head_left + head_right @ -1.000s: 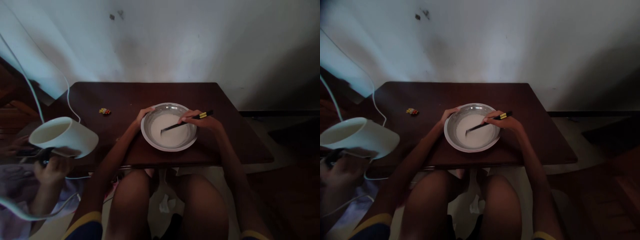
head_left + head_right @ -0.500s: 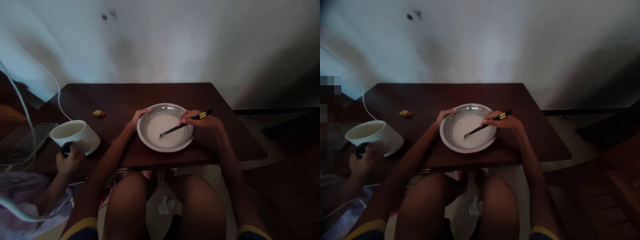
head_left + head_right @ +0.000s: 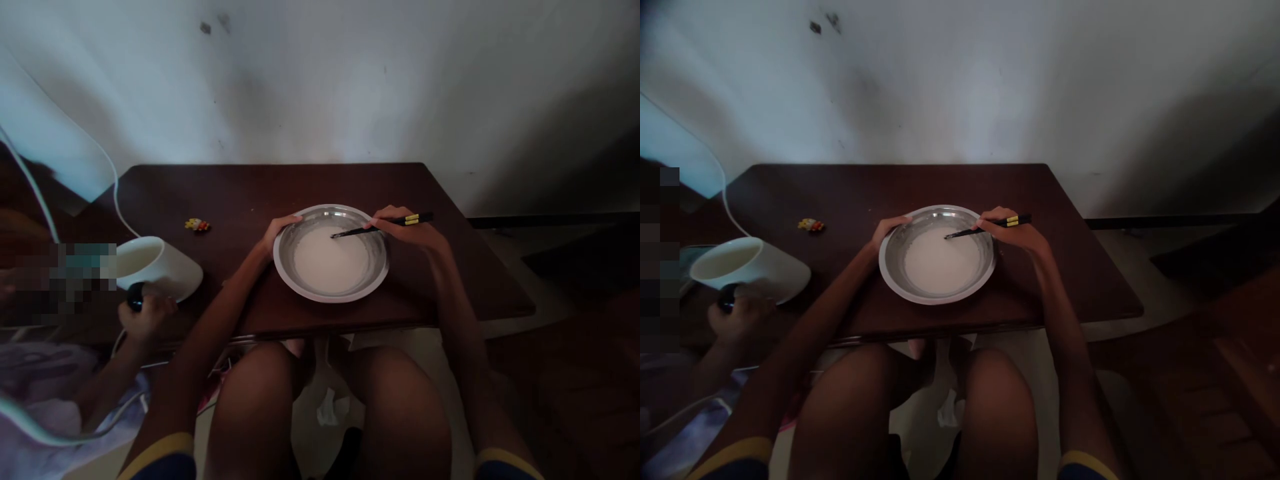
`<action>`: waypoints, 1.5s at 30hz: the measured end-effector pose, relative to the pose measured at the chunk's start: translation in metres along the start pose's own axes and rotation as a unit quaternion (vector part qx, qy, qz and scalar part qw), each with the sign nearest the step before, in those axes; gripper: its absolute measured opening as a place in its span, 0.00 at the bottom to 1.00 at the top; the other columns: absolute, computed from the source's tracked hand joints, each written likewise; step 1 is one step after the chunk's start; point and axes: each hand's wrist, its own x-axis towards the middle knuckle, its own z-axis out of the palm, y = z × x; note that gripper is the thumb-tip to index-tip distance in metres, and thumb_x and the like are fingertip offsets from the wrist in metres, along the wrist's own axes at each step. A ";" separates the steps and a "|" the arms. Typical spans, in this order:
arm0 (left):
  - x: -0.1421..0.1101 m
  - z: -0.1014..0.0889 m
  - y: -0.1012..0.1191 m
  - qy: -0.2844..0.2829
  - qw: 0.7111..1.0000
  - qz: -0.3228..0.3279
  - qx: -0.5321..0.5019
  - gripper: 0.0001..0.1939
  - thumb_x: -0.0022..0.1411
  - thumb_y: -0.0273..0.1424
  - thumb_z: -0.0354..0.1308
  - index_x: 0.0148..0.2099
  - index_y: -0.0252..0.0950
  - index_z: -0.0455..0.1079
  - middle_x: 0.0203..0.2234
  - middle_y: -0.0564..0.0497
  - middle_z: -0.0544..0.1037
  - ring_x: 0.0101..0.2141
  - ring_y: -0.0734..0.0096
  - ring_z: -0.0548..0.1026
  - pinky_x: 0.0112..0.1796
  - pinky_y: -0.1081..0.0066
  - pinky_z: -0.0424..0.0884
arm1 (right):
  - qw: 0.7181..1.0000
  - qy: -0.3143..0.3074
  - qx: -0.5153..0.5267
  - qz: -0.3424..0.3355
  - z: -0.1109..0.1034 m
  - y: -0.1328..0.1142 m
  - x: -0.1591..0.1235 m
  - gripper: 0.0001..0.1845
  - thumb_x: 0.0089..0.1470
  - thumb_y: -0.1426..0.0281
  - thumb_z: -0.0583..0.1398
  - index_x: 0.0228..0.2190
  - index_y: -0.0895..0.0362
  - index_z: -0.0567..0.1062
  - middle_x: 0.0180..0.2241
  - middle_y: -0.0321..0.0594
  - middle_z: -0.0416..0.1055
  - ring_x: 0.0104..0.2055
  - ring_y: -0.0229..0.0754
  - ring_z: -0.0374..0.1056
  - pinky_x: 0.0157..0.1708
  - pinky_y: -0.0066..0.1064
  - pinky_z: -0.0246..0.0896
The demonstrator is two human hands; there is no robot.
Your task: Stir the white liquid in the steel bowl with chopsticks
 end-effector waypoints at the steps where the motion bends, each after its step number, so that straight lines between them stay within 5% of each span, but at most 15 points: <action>1: -0.001 0.001 0.000 0.005 1.000 0.000 -0.004 0.17 0.57 0.33 0.60 0.47 0.33 0.79 0.19 0.49 0.78 0.22 0.66 0.75 0.29 0.69 0.72 | 1.000 -0.022 0.014 -0.012 -0.001 0.000 -0.001 0.19 0.59 0.53 0.58 0.34 0.51 0.84 0.41 0.42 0.78 0.48 0.46 0.71 0.54 0.40 0.63; 6: -0.002 0.005 0.001 0.035 0.999 -0.015 -0.014 0.16 0.59 0.32 0.56 0.46 0.32 0.79 0.19 0.49 0.78 0.22 0.66 0.75 0.29 0.69 0.72 | 0.986 -0.143 0.052 -0.074 0.010 -0.005 0.001 0.20 0.58 0.51 0.60 0.36 0.51 0.84 0.40 0.40 0.79 0.48 0.43 0.71 0.53 0.36 0.64; 12: -0.001 0.001 0.000 0.002 1.000 0.005 0.004 0.12 0.57 0.34 0.60 0.41 0.33 0.79 0.18 0.49 0.77 0.22 0.67 0.75 0.27 0.71 0.71 | 1.000 0.018 0.009 -0.008 0.000 0.004 -0.002 0.20 0.58 0.51 0.58 0.35 0.51 0.84 0.39 0.41 0.78 0.47 0.45 0.71 0.54 0.40 0.63; 15: -0.001 0.003 0.000 0.010 1.000 0.007 -0.007 0.12 0.58 0.33 0.59 0.41 0.33 0.79 0.18 0.51 0.76 0.20 0.70 0.74 0.25 0.73 0.70 | 0.996 -0.072 0.046 -0.026 -0.012 0.003 -0.009 0.19 0.58 0.52 0.60 0.33 0.52 0.84 0.39 0.41 0.77 0.46 0.43 0.72 0.52 0.38 0.65; 18: -0.002 0.004 0.000 0.017 1.000 0.002 -0.015 0.13 0.57 0.32 0.58 0.43 0.33 0.78 0.19 0.51 0.77 0.20 0.71 0.73 0.25 0.74 0.70 | 0.980 -0.167 0.082 -0.064 0.001 -0.004 -0.004 0.20 0.58 0.52 0.60 0.35 0.52 0.84 0.40 0.41 0.78 0.47 0.43 0.72 0.51 0.36 0.65; 22: -0.003 0.005 0.001 0.035 0.999 -0.019 -0.012 0.13 0.59 0.32 0.58 0.42 0.33 0.79 0.20 0.50 0.78 0.22 0.70 0.74 0.26 0.73 0.71 | 0.998 -0.042 0.025 -0.035 0.018 -0.001 0.004 0.22 0.58 0.49 0.58 0.36 0.51 0.84 0.41 0.41 0.79 0.48 0.46 0.72 0.54 0.41 0.64; 25: -0.004 0.006 0.002 0.035 0.999 -0.016 -0.012 0.14 0.60 0.32 0.57 0.44 0.33 0.79 0.20 0.50 0.78 0.23 0.68 0.75 0.28 0.71 0.72 | 1.000 0.011 -0.004 -0.019 -0.001 0.006 -0.004 0.20 0.59 0.50 0.59 0.35 0.49 0.84 0.41 0.41 0.79 0.51 0.47 0.71 0.56 0.42 0.63; 28: -0.004 0.007 0.002 0.051 0.998 -0.027 -0.014 0.14 0.60 0.32 0.56 0.42 0.32 0.80 0.19 0.50 0.78 0.22 0.68 0.74 0.27 0.71 0.71 | 0.995 -0.087 -0.004 -0.052 -0.019 0.005 -0.013 0.17 0.60 0.54 0.59 0.34 0.49 0.84 0.42 0.41 0.78 0.53 0.46 0.70 0.56 0.39 0.63; 31: -0.005 0.008 0.003 0.059 0.998 -0.029 -0.019 0.12 0.60 0.31 0.56 0.38 0.32 0.80 0.18 0.50 0.77 0.21 0.69 0.73 0.26 0.72 0.71 | 0.983 -0.160 0.018 -0.092 -0.004 -0.003 -0.008 0.17 0.61 0.55 0.59 0.36 0.50 0.84 0.42 0.41 0.79 0.52 0.45 0.71 0.55 0.38 0.63; 35: -0.007 0.010 0.004 0.050 0.999 -0.008 -0.015 0.11 0.58 0.32 0.58 0.39 0.33 0.80 0.18 0.51 0.77 0.21 0.68 0.73 0.25 0.72 0.71 | 0.997 -0.040 -0.005 -0.066 0.020 -0.002 0.002 0.17 0.61 0.56 0.58 0.39 0.51 0.84 0.44 0.40 0.79 0.53 0.45 0.70 0.56 0.38 0.63; 38: -0.007 0.010 0.004 0.061 0.998 -0.011 0.000 0.12 0.58 0.32 0.59 0.40 0.33 0.80 0.18 0.50 0.77 0.21 0.66 0.74 0.27 0.70 0.73 | 0.998 0.030 -0.033 -0.041 0.005 0.007 -0.004 0.16 0.60 0.57 0.59 0.36 0.51 0.84 0.43 0.41 0.79 0.53 0.46 0.70 0.55 0.38 0.64; 41: -0.005 0.009 0.003 0.081 0.997 -0.018 -0.002 0.11 0.57 0.32 0.59 0.39 0.33 0.80 0.18 0.49 0.77 0.21 0.65 0.74 0.26 0.69 0.72 | 0.996 -0.034 -0.022 -0.085 -0.012 0.010 -0.010 0.16 0.60 0.57 0.60 0.33 0.52 0.84 0.42 0.42 0.78 0.53 0.45 0.70 0.53 0.38 0.64; 45: -0.002 0.007 0.002 0.097 0.995 -0.020 -0.016 0.11 0.58 0.32 0.58 0.37 0.33 0.80 0.18 0.49 0.77 0.21 0.64 0.75 0.25 0.69 0.72 | 0.984 -0.100 0.025 -0.147 0.006 0.001 -0.003 0.17 0.62 0.57 0.58 0.33 0.53 0.83 0.39 0.40 0.80 0.52 0.44 0.72 0.54 0.38 0.64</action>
